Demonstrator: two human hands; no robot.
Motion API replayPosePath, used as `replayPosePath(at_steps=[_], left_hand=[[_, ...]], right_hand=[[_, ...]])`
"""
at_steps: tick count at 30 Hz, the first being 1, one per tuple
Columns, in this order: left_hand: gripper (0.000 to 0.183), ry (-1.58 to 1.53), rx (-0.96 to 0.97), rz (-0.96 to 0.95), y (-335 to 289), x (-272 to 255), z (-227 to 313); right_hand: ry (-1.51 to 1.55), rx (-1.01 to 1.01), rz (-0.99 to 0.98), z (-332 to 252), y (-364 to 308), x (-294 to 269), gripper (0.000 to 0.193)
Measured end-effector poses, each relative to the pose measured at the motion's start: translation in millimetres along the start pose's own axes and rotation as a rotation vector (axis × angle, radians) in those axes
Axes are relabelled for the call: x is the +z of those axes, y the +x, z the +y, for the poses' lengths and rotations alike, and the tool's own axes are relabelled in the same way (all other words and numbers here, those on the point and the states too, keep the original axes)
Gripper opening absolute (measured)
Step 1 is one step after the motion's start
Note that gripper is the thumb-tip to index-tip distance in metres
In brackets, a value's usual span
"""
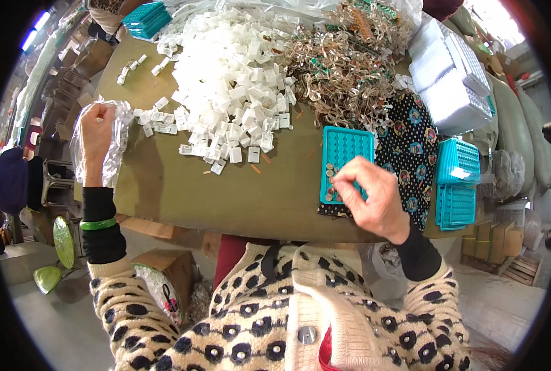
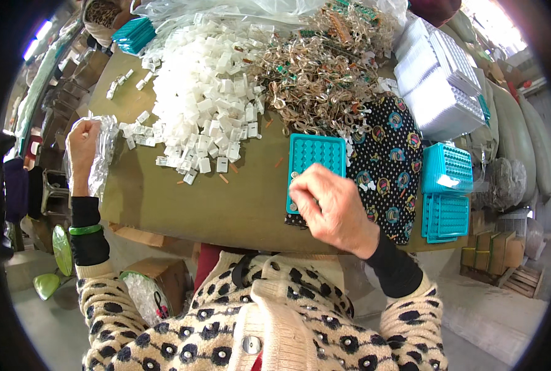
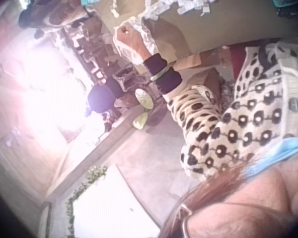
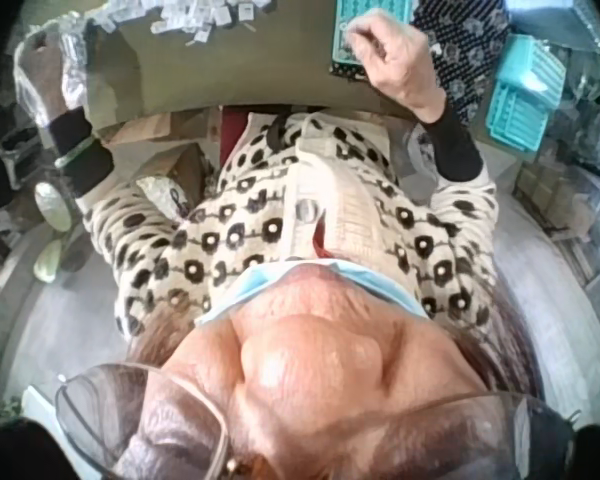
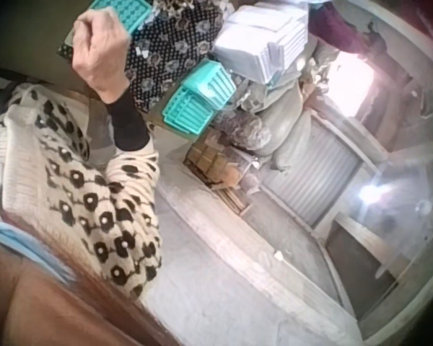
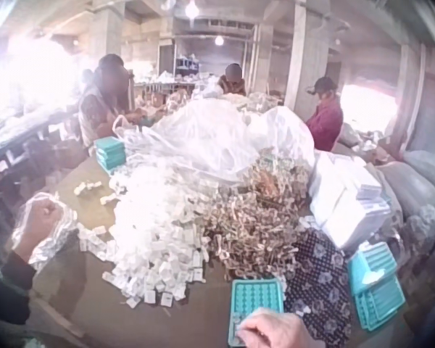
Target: The person repeatedly picks up small white plastic housings and metal pins from a table, inserts the pins into the housings, and places the assembled units into a blue tray. The process is repeated continuously throughout the clip.
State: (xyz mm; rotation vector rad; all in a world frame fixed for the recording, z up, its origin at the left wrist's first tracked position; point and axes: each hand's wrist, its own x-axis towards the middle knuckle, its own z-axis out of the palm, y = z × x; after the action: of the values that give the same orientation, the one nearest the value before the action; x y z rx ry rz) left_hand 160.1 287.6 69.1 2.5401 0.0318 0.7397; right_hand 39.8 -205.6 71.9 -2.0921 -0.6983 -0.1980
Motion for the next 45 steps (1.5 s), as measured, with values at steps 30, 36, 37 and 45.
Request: replayPosePath(at_steps=[30,36,37,45], left_hand=[[0.009,-0.734,0.071,-0.178,-162,78,187],[0.009,-0.834,0.018,-0.21,-168,78,190],[0.009,-0.836,0.039,-0.204,-169,77,190],[0.007,-0.863,0.036,-0.266,-169,74,194]], right_hand=[[-0.192,0.103,0.194,58,159,-22,0.011],[-0.467,0.151,0.236,63,171,-30,0.01],[-0.533,0.101,0.191,64,170,-30,0.015],[-0.695,-0.044,0.215,66,167,-38,0.013]])
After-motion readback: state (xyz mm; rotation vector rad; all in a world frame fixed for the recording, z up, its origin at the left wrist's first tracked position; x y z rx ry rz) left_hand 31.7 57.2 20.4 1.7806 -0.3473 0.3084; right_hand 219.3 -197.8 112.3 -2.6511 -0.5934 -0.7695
